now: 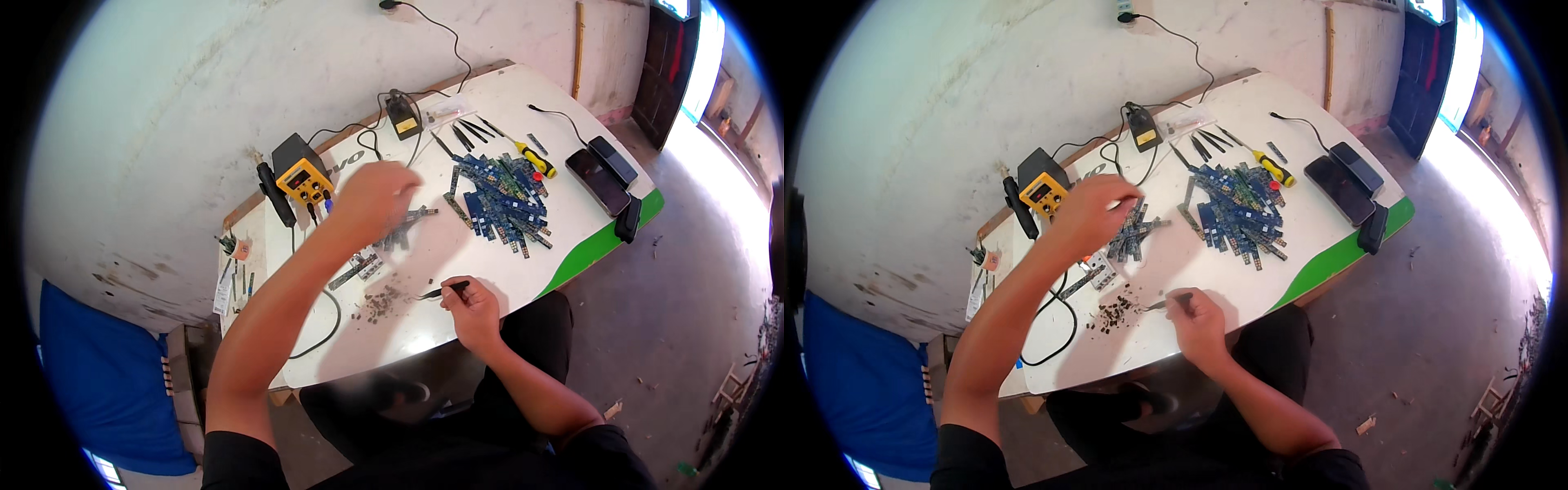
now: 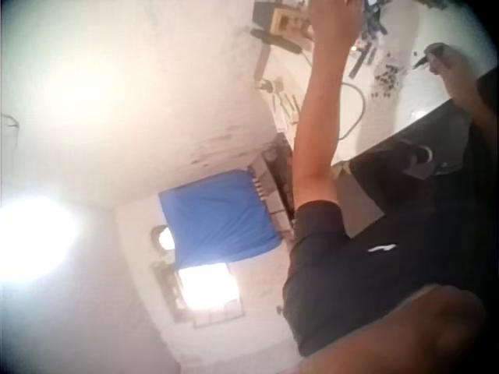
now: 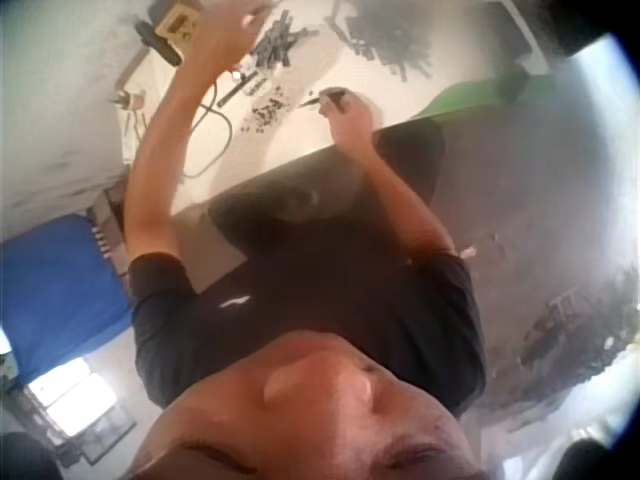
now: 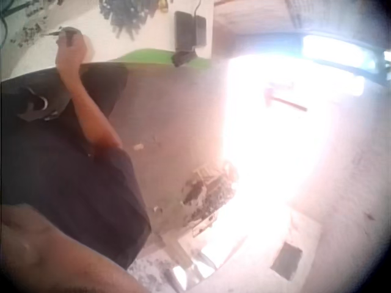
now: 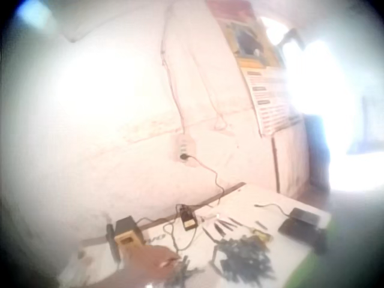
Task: The person uses a hot air gun and tweezers to remove small electronic components from a circuit board. They heat the components and lift them off, placing them on the table.
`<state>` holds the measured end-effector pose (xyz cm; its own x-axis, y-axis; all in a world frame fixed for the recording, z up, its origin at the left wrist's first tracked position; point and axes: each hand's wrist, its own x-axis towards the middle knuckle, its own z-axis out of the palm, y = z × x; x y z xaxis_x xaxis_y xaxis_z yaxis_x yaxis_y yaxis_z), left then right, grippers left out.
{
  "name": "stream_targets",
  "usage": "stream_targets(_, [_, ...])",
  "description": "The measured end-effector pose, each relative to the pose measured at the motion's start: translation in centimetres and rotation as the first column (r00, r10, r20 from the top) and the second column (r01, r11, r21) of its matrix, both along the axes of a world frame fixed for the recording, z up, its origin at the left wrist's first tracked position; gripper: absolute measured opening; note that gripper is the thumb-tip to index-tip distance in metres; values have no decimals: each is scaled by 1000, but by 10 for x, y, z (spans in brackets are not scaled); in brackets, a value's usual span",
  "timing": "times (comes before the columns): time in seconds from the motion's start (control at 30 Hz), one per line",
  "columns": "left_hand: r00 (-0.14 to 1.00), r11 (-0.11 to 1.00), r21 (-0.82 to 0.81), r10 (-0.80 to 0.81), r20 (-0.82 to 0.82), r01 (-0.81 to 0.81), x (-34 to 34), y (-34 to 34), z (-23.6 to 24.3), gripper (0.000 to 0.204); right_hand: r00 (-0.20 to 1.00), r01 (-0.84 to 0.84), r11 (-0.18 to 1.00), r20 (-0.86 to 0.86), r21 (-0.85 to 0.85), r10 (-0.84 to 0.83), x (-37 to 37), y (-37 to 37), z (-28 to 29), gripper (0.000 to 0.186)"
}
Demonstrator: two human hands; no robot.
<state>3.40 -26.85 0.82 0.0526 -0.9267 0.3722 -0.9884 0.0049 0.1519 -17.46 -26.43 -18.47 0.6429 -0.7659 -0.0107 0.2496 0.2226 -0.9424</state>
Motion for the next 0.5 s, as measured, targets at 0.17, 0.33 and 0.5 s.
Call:
stream_targets(0.17, [962, 906, 422, -85, 261, -34, 16, -66, -58, 21, 998, -53, 997, 14, -56, 54, 0, 13, 9, 10])
stream_targets(0.33, [959, 824, 566, -160, 232, 1, 17, -87, -80, 27, 997, -66, 994, -44, -92, 62, -7, 5, 9, 12])
stream_targets(0.5, [969, 815, 578, -172, 179, 38, 20, -89, -88, 17, 997, -82, 992, 8, -92, 83, -6, 3, 6, 10])
